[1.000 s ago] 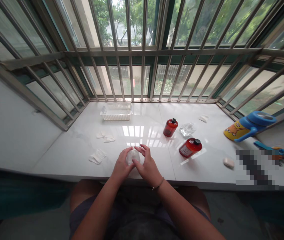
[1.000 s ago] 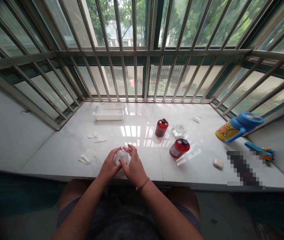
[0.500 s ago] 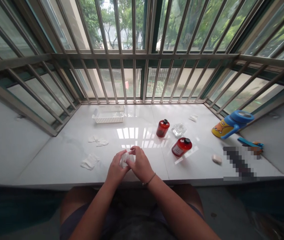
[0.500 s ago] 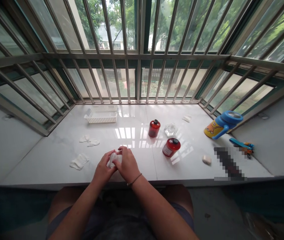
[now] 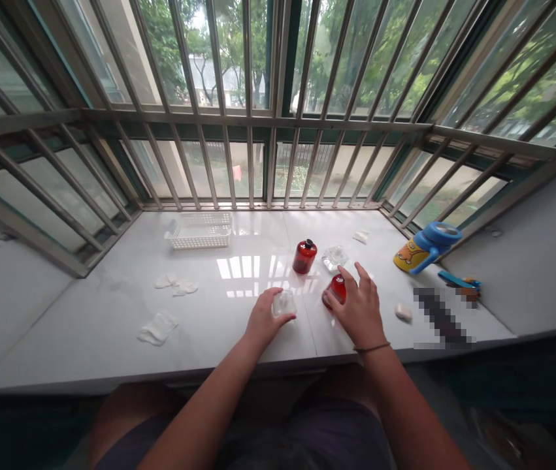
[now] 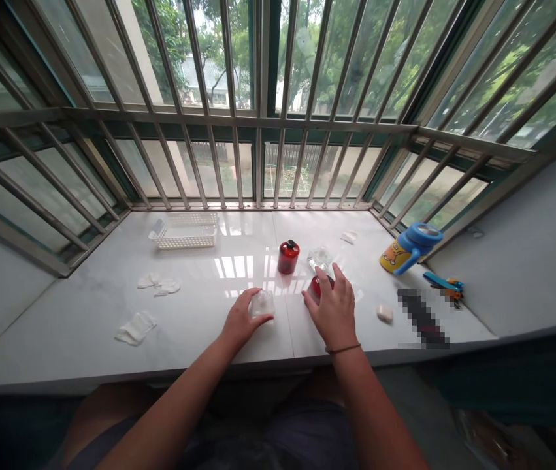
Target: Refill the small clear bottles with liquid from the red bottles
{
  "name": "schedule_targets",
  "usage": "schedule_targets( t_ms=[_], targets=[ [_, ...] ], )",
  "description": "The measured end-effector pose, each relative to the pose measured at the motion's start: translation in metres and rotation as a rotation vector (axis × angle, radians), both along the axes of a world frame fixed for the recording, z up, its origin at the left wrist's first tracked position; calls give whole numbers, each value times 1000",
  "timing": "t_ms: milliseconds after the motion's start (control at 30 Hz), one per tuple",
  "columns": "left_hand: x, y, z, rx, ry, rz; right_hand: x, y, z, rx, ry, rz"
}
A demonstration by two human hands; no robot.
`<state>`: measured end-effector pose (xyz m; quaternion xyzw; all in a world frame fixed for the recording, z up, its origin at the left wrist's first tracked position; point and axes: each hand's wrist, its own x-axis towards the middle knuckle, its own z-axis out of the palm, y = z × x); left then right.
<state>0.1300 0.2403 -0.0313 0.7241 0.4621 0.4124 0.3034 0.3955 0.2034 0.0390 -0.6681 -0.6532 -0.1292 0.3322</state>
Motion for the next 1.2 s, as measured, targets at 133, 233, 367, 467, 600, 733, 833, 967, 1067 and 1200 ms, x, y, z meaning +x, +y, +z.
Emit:
schedule_targets(
  t_ms=[133,233,367,467,600,733,833,967,1067,1200],
  targets=[
    [41,17,2,-18,-2,-67,24,3,-25,-130,211,26],
    [65,32,4,-34,-5,-105,33,2,-39,-187,385,-4],
    [83,48,4,-54,-8,-114,48,2,-46,-199,450,-94],
    [83,51,4,-50,-11,-121,64,3,-47,-187,445,-158],
    [66,50,9,-2,-115,-65,80,2,-45,-66,345,-144],
    [55,67,24,-68,-187,72,81,0,-26,126,224,-104],
    [60,95,39,-95,-145,75,77,6,-2,182,152,-76],
    [81,133,55,-123,-77,-1,71,27,31,65,14,-57],
    [97,150,61,-117,-35,-73,64,46,52,-231,-123,-120],
    [100,154,62,-82,-2,-102,54,76,72,-442,-216,-145]
  ],
)
